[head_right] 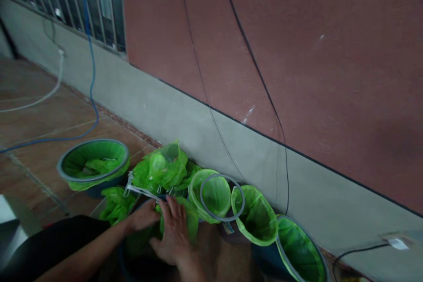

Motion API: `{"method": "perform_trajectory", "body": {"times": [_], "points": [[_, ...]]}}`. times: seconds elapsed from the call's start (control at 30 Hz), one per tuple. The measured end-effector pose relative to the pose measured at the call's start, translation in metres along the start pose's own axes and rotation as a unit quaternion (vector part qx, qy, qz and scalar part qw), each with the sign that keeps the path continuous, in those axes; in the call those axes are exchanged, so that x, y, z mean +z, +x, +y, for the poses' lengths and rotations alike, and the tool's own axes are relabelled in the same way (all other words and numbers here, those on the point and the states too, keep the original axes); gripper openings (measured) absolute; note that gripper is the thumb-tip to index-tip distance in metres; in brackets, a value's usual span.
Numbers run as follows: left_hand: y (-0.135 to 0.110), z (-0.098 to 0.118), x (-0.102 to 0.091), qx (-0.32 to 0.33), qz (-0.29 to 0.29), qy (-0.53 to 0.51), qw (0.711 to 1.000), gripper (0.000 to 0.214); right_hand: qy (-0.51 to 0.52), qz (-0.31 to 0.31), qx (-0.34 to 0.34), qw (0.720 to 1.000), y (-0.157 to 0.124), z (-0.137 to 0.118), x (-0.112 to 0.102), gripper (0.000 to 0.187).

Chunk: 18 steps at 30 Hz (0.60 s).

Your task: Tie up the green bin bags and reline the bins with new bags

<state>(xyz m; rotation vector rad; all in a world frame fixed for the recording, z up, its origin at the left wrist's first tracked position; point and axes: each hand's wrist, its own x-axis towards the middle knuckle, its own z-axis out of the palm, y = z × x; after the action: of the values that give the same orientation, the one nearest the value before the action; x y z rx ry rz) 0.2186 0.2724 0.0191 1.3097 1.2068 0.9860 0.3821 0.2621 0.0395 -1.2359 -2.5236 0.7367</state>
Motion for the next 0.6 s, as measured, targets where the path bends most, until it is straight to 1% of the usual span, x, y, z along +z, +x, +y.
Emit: {"method": "perform_trajectory", "body": {"times": [0.07, 0.1, 0.13, 0.17, 0.23, 0.27, 0.3, 0.37, 0.4, 0.43, 0.47, 0.5, 0.53, 0.57, 0.6], "points": [[-0.002, 0.013, -0.004, -0.007, -0.055, -0.051, 0.997, 0.018, -0.008, -0.017, 0.019, 1.0, -0.002, -0.001, -0.002, 0.106], [-0.003, 0.017, -0.006, -0.024, -0.081, -0.076, 0.994, 0.015, -0.009, -0.019, 0.032, 0.999, -0.002, 0.0, -0.001, 0.103], [-0.004, 0.021, -0.008, -0.045, -0.097, -0.096, 0.99, 0.012, -0.008, -0.021, 0.042, 0.999, -0.001, 0.002, -0.001, 0.094], [-0.005, 0.023, -0.009, -0.06, -0.103, -0.112, 0.987, 0.01, -0.003, -0.021, 0.052, 0.998, -0.001, 0.004, 0.0, 0.08], [-0.007, 0.027, -0.01, -0.067, -0.088, -0.136, 0.984, 0.013, 0.019, -0.008, 0.084, 0.996, 0.002, 0.008, 0.003, 0.044], [-0.007, 0.028, -0.01, -0.059, -0.069, -0.149, 0.985, 0.017, 0.042, 0.009, 0.106, 0.993, 0.004, 0.01, 0.004, 0.03], [-0.007, 0.031, -0.01, -0.043, -0.045, -0.163, 0.985, 0.02, 0.075, 0.033, 0.126, 0.989, 0.005, 0.013, 0.004, 0.022], [-0.004, 0.035, -0.013, -0.003, 0.026, -0.183, 0.983, 0.024, 0.176, 0.091, 0.155, 0.968, 0.01, 0.019, 0.002, 0.018], [-0.002, 0.037, -0.015, 0.015, 0.077, -0.184, 0.98, 0.026, 0.237, 0.132, 0.171, 0.947, 0.012, 0.023, 0.0, 0.017], [0.0, 0.038, -0.019, 0.027, 0.136, -0.176, 0.975, 0.03, 0.3, 0.179, 0.198, 0.916, 0.013, 0.027, -0.003, 0.018], [0.003, 0.037, -0.024, 0.034, 0.201, -0.163, 0.965, 0.034, 0.365, 0.225, 0.234, 0.873, 0.014, 0.032, -0.007, 0.02], [0.005, 0.036, -0.03, 0.035, 0.268, -0.146, 0.952, 0.038, 0.429, 0.262, 0.276, 0.819, 0.014, 0.036, -0.012, 0.024], [0.007, 0.033, -0.036, 0.027, 0.332, -0.127, 0.934, 0.041, 0.492, 0.283, 0.313, 0.761, 0.014, 0.041, -0.018, 0.028], [0.009, 0.029, -0.042, 0.011, 0.389, -0.113, 0.914, 0.043, 0.551, 0.288, 0.33, 0.71, 0.013, 0.044, -0.025, 0.032], [0.009, 0.026, -0.046, -0.014, 0.432, -0.107, 0.895, 0.045, 0.606, 0.281, 0.327, 0.668, 0.011, 0.047, -0.032, 0.035]]}}
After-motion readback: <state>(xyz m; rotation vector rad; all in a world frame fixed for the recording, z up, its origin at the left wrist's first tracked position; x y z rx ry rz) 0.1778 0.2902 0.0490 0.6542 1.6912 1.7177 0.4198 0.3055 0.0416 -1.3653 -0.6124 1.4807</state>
